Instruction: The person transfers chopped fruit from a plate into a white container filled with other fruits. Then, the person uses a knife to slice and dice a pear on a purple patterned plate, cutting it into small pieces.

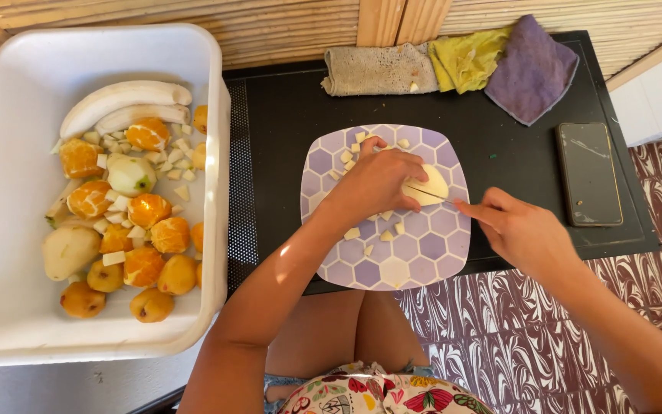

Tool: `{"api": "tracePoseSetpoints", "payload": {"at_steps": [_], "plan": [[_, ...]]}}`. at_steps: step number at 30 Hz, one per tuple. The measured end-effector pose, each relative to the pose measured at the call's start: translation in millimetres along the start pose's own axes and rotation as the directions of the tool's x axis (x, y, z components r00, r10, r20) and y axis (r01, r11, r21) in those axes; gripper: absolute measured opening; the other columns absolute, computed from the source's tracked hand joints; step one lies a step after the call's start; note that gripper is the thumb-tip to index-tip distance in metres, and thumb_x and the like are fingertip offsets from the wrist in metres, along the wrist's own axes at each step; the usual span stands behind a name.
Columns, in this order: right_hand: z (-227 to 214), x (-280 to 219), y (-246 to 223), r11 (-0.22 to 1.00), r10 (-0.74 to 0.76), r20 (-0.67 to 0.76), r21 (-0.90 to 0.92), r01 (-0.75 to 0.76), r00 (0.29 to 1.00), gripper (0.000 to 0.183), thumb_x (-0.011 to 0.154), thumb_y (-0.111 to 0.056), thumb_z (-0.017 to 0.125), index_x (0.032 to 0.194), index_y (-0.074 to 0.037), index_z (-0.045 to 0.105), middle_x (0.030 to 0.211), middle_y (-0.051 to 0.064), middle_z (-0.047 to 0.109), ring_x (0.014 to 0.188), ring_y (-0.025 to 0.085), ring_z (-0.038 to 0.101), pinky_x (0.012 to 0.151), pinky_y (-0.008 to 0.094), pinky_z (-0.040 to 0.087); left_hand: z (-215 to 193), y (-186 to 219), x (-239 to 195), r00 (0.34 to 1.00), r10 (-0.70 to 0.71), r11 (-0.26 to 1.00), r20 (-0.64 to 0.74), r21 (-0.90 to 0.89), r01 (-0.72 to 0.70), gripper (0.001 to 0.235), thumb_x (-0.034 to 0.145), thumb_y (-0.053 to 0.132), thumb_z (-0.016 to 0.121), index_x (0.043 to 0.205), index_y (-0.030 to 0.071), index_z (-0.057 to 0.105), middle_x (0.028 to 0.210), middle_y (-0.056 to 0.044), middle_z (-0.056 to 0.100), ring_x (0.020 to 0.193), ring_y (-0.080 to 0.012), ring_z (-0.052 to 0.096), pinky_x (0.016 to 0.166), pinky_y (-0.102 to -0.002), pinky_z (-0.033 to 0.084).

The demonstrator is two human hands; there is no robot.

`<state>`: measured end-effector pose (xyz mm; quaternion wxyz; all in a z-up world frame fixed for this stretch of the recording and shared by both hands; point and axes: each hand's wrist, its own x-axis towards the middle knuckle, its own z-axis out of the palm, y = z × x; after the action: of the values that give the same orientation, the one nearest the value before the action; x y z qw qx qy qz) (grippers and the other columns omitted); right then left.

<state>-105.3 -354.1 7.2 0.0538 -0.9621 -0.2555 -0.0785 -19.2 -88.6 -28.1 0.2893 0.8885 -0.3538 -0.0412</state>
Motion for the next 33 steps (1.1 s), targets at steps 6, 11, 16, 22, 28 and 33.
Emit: {"api": "tracePoseSetpoints", "payload": {"at_steps": [6, 11, 16, 22, 28, 33], "plan": [[-31.9, -26.7, 25.8, 0.995, 0.027, 0.143, -0.096, -0.013, 0.989, 0.045, 0.092, -0.011, 0.062, 0.128, -0.038, 0.069, 0.089, -0.011, 0.055, 0.047, 0.019, 0.056, 0.04, 0.039, 0.054, -9.6, 3.9, 1.0, 0.999, -0.039, 0.999, 0.02, -0.029, 0.039, 0.061, 0.059, 0.062, 0.087, 0.103, 0.021, 0.077, 0.118, 0.007, 0.073, 0.107, -0.0139, 0.062, 0.101, -0.044, 0.022], [-7.2, -12.0, 24.7, 0.996, -0.069, -0.084, -0.053, 0.065, 0.994, 0.054, 0.092, -0.003, 0.065, 0.134, -0.037, 0.067, 0.094, -0.008, 0.058, 0.056, 0.016, 0.054, 0.038, 0.035, 0.044, -10.4, 9.5, 0.6, 0.999, -0.049, 0.993, -0.016, -0.11, 0.047, 0.039, 0.083, 0.029, 0.082, 0.112, 0.025, 0.056, 0.098, 0.0, 0.068, 0.089, -0.0208, 0.056, 0.094, -0.036, 0.025], [13.4, 6.3, 15.7, 0.996, -0.088, -0.157, -0.037, 0.083, 0.984, 0.053, 0.095, -0.002, 0.065, 0.134, -0.037, 0.067, 0.09, -0.008, 0.055, 0.055, 0.017, 0.049, 0.038, 0.033, 0.037, -4.8, 10.0, 6.5, 1.0, -0.011, 0.999, 0.024, -0.032, 0.012, 0.04, 0.084, 0.026, 0.08, 0.123, 0.024, 0.07, 0.112, 0.005, 0.071, 0.105, -0.0191, 0.059, 0.092, -0.042, 0.025], [31.7, 7.7, 13.3, 0.999, -0.043, -0.228, 0.0, 0.044, 0.973, 0.032, 0.096, -0.014, 0.067, 0.116, -0.038, 0.075, 0.084, -0.011, 0.054, 0.079, 0.012, 0.068, 0.064, 0.026, 0.056, 7.2, 1.1, 6.7, 1.0, 0.009, 0.996, -0.005, -0.085, -0.009, 0.035, 0.085, 0.029, 0.081, 0.117, 0.022, 0.071, 0.111, 0.0, 0.07, 0.106, -0.0207, 0.062, 0.098, -0.047, 0.028], [38.4, 9.7, 15.4, 0.976, 0.026, -0.172, 0.219, 0.013, 0.985, 0.029, 0.095, -0.013, 0.068, 0.116, -0.032, 0.076, 0.085, -0.006, 0.057, 0.073, 0.019, 0.067, 0.059, 0.032, 0.055, 9.3, 5.2, 7.6, 0.999, 0.035, 0.998, -0.02, 0.059, -0.033, 0.04, 0.078, 0.034, 0.085, 0.114, 0.023, 0.071, 0.118, 0.001, 0.061, 0.111, -0.0222, 0.05, 0.095, -0.049, 0.029], [26.7, 16.2, 11.8, 0.88, 0.077, -0.117, 0.476, -0.012, 0.99, 0.026, 0.095, -0.006, 0.068, 0.114, -0.022, 0.078, 0.079, -0.001, 0.058, 0.066, 0.024, 0.065, 0.051, 0.03, 0.05, 10.1, 3.0, 7.5, 1.0, 0.027, 0.995, 0.006, 0.094, -0.028, 0.046, 0.076, 0.03, 0.086, 0.115, 0.023, 0.061, 0.101, 0.001, 0.064, 0.1, -0.0202, 0.059, 0.092, -0.046, 0.029]]}}
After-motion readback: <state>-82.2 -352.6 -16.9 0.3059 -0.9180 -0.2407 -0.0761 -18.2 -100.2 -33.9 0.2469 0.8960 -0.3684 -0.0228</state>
